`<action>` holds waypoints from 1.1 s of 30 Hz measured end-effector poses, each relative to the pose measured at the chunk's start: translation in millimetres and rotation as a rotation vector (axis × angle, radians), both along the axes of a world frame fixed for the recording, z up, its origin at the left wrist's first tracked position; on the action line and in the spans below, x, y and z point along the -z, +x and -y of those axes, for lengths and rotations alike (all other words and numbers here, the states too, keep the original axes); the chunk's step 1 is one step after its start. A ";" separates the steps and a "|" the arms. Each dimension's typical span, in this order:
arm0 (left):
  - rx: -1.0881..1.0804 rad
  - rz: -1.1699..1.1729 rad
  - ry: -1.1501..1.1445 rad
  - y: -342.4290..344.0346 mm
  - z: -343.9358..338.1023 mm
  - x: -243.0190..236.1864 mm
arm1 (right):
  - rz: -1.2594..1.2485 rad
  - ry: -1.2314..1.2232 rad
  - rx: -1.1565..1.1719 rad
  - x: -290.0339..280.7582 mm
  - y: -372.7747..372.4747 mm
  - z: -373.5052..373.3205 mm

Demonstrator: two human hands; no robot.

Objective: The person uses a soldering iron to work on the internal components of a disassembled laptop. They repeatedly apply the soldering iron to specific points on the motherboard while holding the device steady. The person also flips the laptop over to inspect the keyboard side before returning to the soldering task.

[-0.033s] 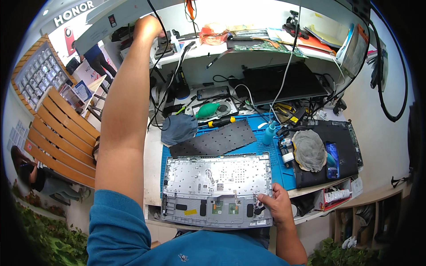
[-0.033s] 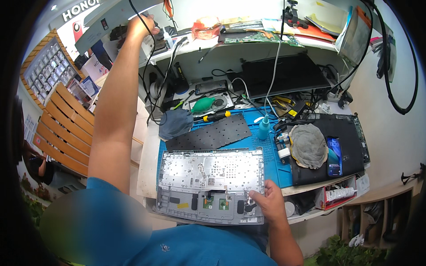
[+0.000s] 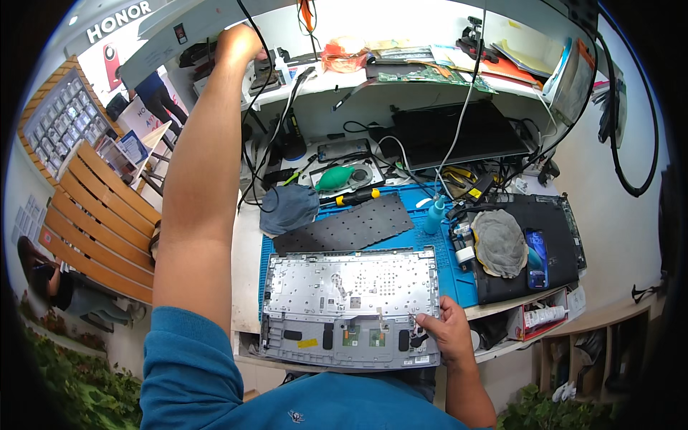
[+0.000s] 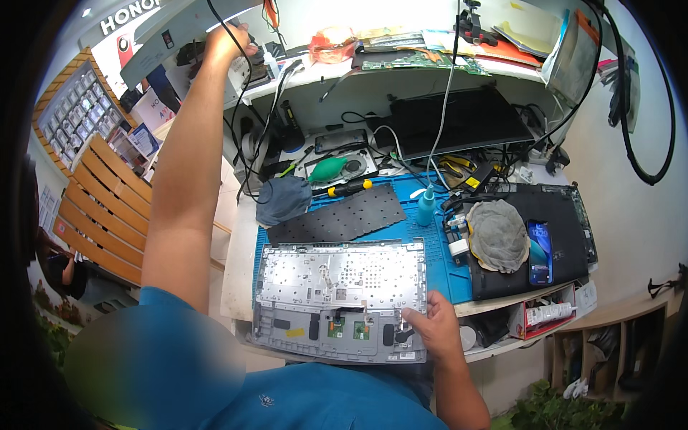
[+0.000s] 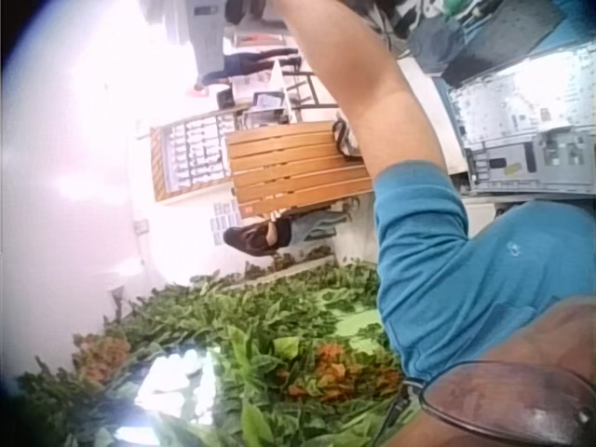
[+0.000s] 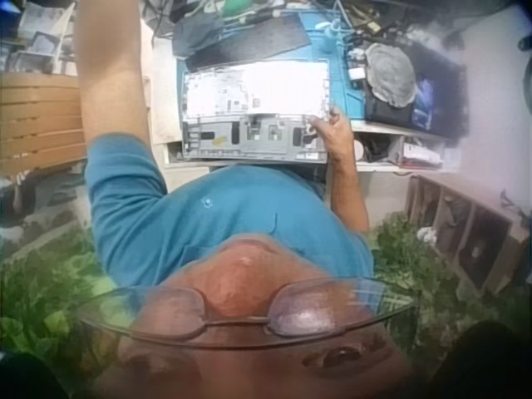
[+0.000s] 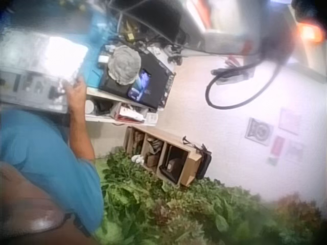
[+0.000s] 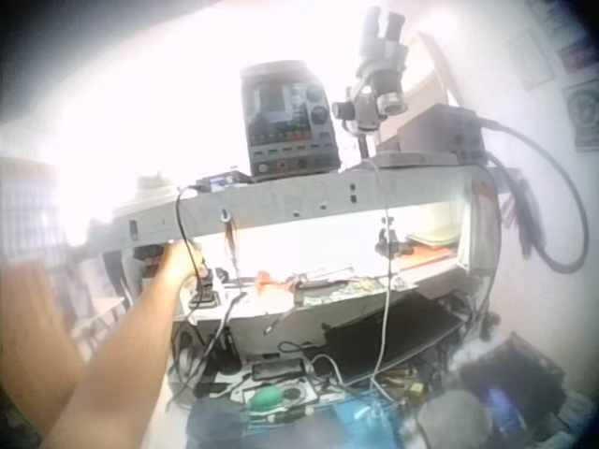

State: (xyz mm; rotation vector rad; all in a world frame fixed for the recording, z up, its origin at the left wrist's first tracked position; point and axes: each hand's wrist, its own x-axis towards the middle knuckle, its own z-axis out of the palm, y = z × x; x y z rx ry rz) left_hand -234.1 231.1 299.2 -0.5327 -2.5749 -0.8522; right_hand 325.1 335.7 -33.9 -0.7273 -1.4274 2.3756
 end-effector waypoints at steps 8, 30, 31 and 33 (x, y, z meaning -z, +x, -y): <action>0.079 -0.037 0.106 -5.2 -4.2 1.4 | 0.014 -0.010 0.007 -2.9 0.5 0.3; -0.009 0.110 0.162 -16.5 -19.2 30.1 | 0.050 0.020 -0.011 2.4 1.6 -1.7; -0.008 0.126 0.219 -13.9 -20.5 31.6 | 0.047 0.018 -0.021 2.4 1.4 -3.1; -0.007 0.085 0.226 -7.8 -21.0 38.9 | 0.044 0.005 -0.028 -1.7 1.6 -2.6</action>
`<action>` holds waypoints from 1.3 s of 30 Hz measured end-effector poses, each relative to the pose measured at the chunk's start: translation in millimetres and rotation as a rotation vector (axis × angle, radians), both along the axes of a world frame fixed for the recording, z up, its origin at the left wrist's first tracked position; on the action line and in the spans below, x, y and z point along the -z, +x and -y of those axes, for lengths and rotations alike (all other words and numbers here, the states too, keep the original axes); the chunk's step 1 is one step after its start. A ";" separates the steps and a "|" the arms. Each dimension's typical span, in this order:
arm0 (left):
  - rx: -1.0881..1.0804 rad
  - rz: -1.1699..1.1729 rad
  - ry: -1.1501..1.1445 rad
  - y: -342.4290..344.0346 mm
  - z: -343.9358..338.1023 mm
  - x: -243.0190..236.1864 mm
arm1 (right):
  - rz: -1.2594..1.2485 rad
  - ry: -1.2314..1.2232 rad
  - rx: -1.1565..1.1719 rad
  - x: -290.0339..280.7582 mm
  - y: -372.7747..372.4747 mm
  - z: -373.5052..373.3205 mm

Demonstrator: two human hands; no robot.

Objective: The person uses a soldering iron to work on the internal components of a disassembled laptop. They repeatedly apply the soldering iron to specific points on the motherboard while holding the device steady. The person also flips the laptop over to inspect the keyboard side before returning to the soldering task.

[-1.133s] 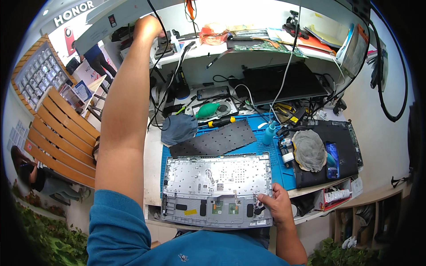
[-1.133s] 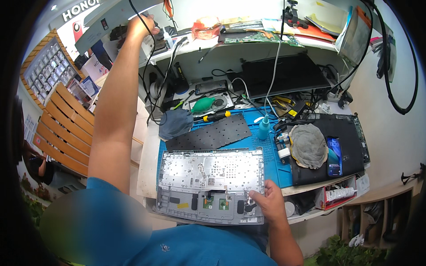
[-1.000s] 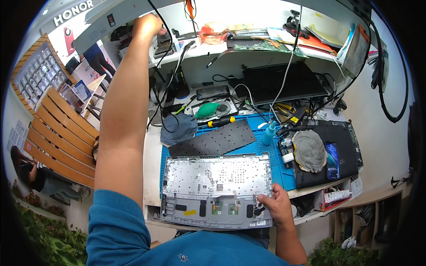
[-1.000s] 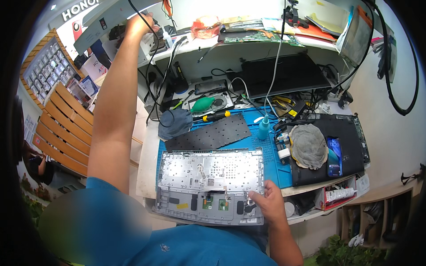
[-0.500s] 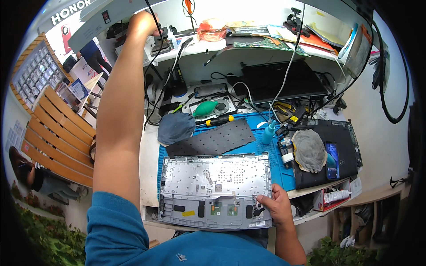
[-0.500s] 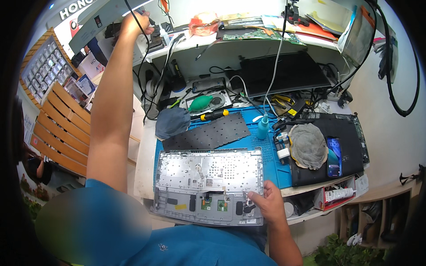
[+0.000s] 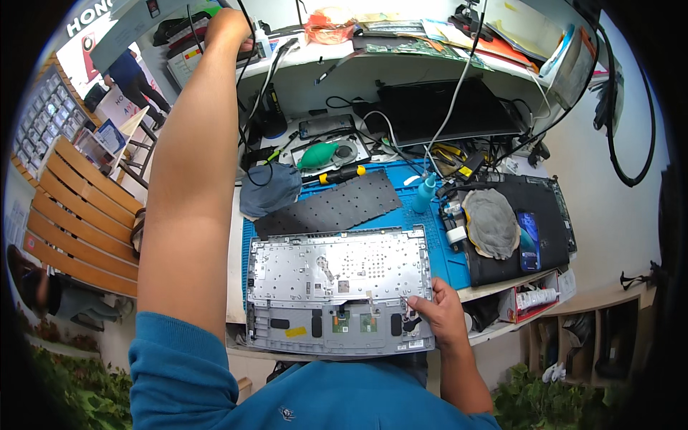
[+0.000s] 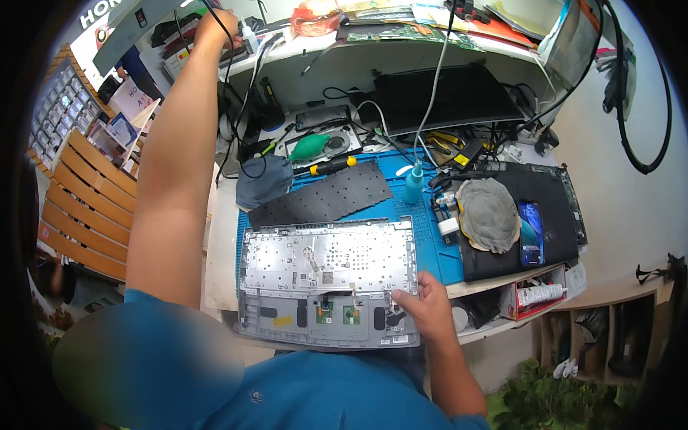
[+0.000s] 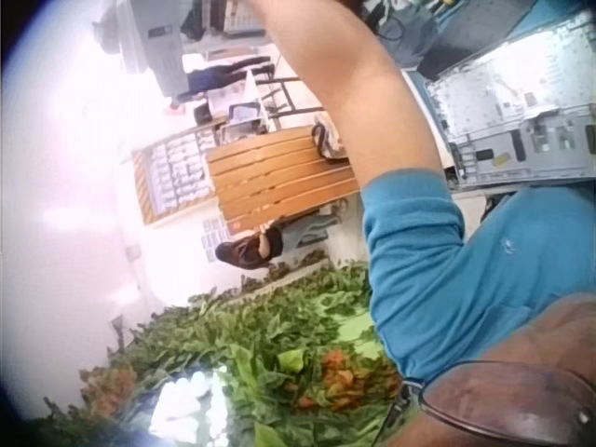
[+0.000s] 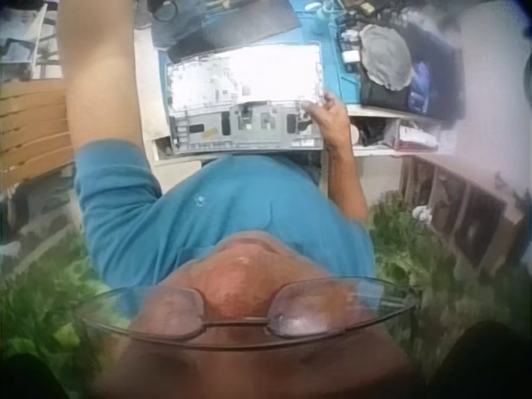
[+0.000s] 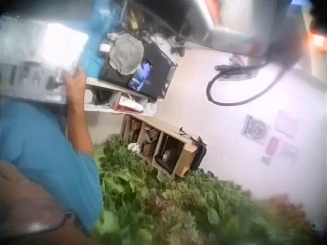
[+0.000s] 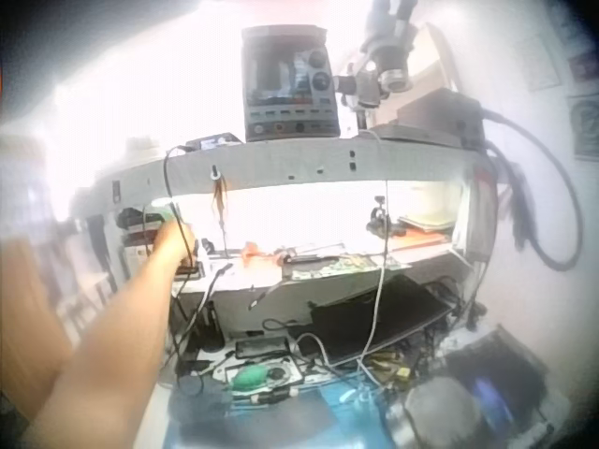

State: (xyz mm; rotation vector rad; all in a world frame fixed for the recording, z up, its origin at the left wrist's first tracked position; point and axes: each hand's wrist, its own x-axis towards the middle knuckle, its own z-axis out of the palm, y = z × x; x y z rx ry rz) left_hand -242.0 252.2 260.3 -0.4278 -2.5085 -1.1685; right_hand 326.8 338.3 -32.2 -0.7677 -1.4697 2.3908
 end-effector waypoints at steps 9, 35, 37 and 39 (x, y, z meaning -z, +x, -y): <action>-0.084 -0.087 -0.140 -39.5 -8.0 0.0 | -0.012 0.020 0.017 4.5 0.0 1.6; 0.021 0.079 -0.135 12.6 -10.2 -19.2 | 0.008 -0.003 0.041 -1.2 -0.7 0.5; 0.048 0.079 -0.083 24.0 -13.1 -15.7 | -0.004 -0.003 0.043 -1.4 1.2 1.2; 0.171 0.002 -0.056 -1.1 -3.6 2.6 | -0.008 -0.011 0.039 1.3 2.3 2.1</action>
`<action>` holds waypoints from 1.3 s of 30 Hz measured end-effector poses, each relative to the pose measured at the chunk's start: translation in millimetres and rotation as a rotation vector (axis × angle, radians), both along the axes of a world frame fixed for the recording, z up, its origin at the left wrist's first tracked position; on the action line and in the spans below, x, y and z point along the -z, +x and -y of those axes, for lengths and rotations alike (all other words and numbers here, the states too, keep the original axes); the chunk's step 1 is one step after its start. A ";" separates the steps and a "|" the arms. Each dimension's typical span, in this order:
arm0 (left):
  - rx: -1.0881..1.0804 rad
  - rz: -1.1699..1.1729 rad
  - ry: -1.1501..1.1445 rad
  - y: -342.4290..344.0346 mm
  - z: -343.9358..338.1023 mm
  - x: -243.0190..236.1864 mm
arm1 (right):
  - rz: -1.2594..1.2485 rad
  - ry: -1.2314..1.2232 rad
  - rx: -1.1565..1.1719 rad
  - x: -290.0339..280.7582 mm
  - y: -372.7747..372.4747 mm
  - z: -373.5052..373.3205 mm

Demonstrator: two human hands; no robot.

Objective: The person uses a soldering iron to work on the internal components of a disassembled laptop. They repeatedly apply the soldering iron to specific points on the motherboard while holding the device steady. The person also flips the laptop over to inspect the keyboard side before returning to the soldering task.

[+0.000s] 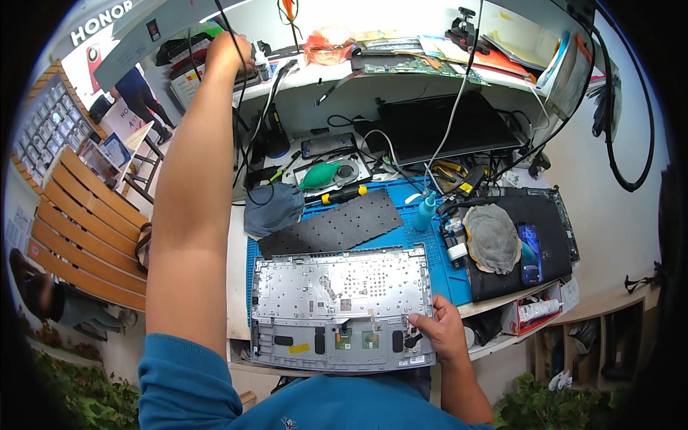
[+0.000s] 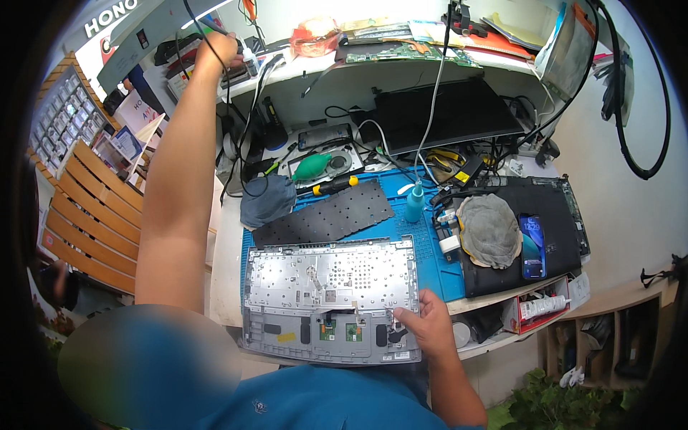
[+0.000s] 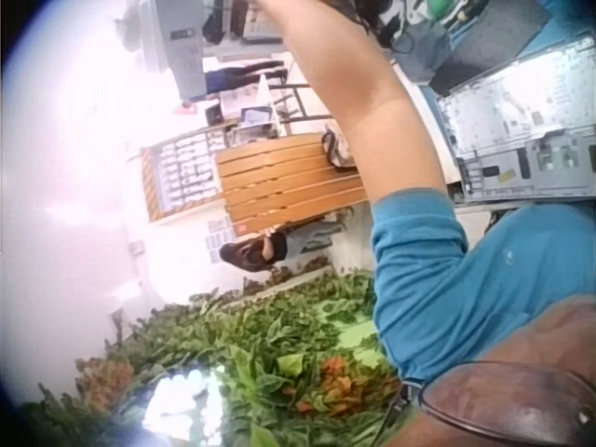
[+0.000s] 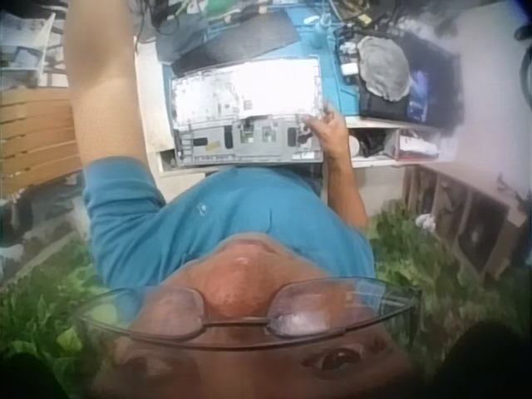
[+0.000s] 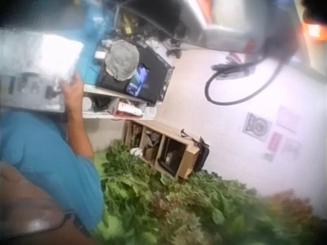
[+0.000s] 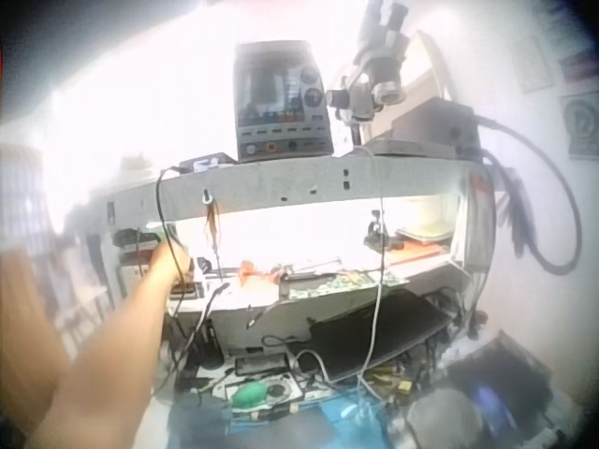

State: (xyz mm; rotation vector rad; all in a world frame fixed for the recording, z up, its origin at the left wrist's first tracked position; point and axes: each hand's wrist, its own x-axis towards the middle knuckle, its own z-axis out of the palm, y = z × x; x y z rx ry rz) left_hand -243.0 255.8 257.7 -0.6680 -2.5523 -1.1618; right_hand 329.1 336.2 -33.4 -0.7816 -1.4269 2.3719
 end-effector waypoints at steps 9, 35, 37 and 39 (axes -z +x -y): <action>-0.083 -0.194 0.052 -64.6 30.5 59.1 | -0.009 -0.002 -0.026 1.4 -2.3 -1.4; 0.590 -0.068 -0.452 211.0 133.4 215.0 | -0.049 0.062 -0.024 5.1 -2.6 1.6; 0.580 -0.012 -0.557 210.3 127.0 216.9 | -0.072 0.079 -0.016 4.9 -0.7 1.1; 0.574 0.063 -0.594 211.9 121.5 216.3 | -0.104 0.100 -0.001 3.3 1.4 3.5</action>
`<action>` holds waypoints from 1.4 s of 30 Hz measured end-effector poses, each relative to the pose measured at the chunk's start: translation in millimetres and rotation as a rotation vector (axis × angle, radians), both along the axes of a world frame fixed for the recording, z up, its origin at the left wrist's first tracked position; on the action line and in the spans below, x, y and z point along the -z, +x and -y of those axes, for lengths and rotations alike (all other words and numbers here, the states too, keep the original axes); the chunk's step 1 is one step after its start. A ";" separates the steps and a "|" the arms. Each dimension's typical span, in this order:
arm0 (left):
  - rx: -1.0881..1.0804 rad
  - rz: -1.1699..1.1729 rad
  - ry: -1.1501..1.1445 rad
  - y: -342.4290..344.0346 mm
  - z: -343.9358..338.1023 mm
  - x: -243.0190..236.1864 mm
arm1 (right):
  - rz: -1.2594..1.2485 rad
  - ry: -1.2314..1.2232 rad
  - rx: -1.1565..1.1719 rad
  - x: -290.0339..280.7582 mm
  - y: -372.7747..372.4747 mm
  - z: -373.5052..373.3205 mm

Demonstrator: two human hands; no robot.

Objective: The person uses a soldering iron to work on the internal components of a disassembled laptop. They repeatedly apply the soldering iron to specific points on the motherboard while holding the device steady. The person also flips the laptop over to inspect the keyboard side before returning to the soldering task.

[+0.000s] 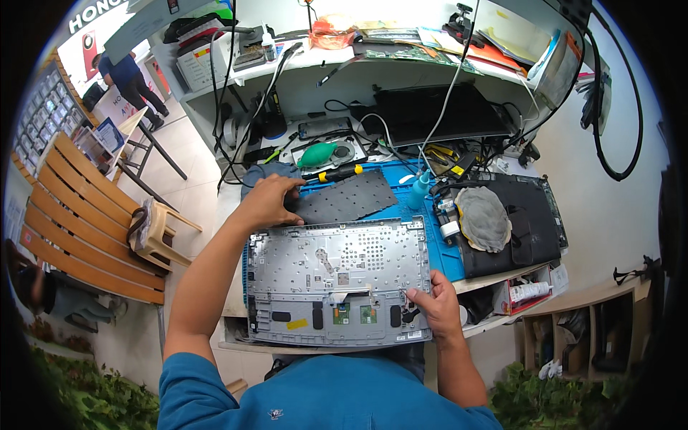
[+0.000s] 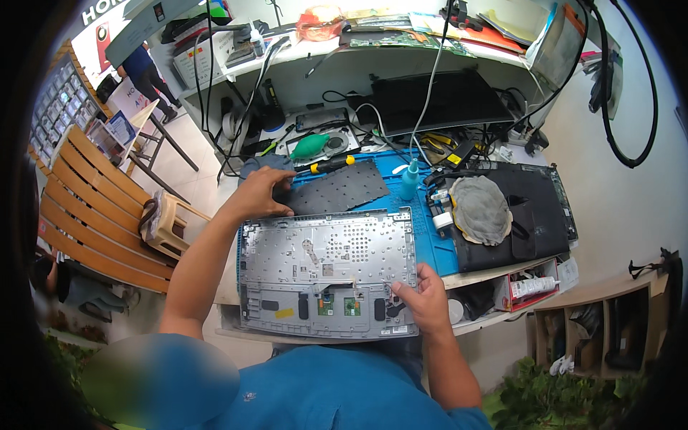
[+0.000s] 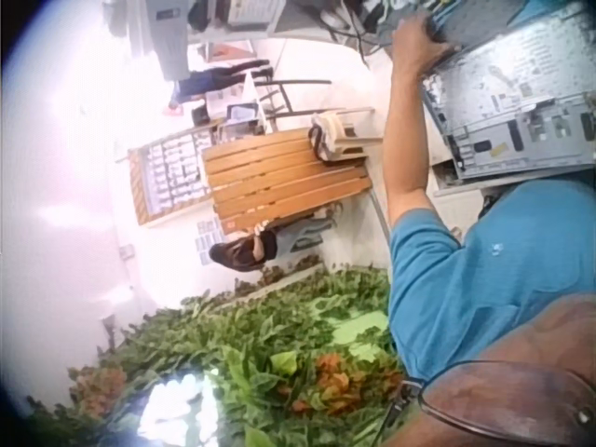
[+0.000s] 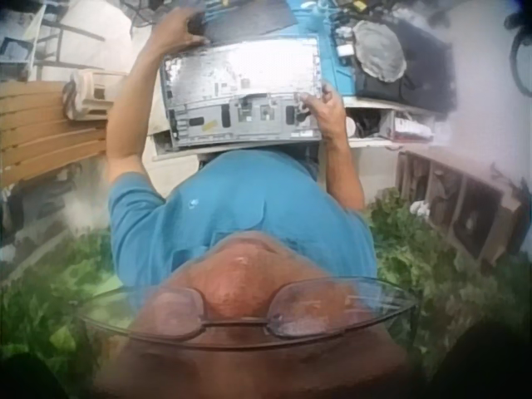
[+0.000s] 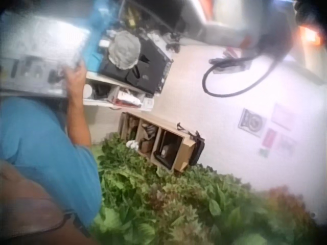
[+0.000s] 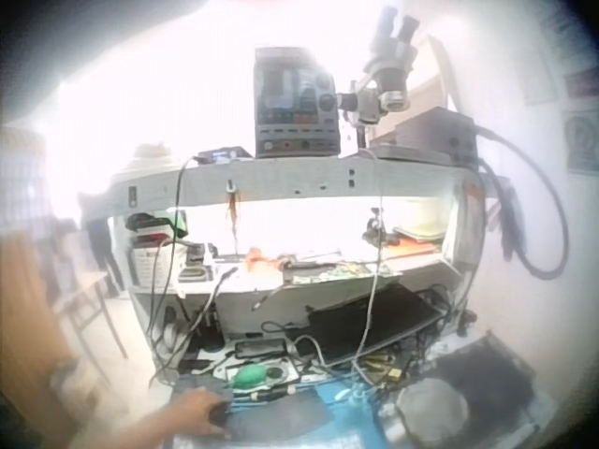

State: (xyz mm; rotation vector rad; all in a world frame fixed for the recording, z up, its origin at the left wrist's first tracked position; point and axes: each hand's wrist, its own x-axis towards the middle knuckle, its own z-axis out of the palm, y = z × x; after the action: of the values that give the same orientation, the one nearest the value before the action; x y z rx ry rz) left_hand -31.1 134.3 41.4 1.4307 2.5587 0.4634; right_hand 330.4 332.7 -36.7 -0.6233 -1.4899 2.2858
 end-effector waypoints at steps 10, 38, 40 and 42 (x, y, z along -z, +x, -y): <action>0.041 0.349 0.112 -12.6 -16.7 10.2 | -0.049 0.023 0.035 -0.6 19.6 -3.9; 0.274 0.884 0.480 59.7 -7.7 -81.8 | -0.102 0.551 -0.456 -194.7 -55.4 -88.9; 0.244 0.830 0.609 72.6 6.4 -89.9 | -0.089 0.737 -0.586 -232.0 -82.8 -100.2; 0.197 0.760 0.726 84.0 23.7 -85.7 | 0.030 0.985 -0.666 -273.0 -111.6 -95.0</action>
State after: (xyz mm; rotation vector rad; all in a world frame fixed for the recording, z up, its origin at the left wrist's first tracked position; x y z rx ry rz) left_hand 52.9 110.6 127.1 1.2831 1.6715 1.6385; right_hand 218.8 427.7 236.2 0.1609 -2.7919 1.5035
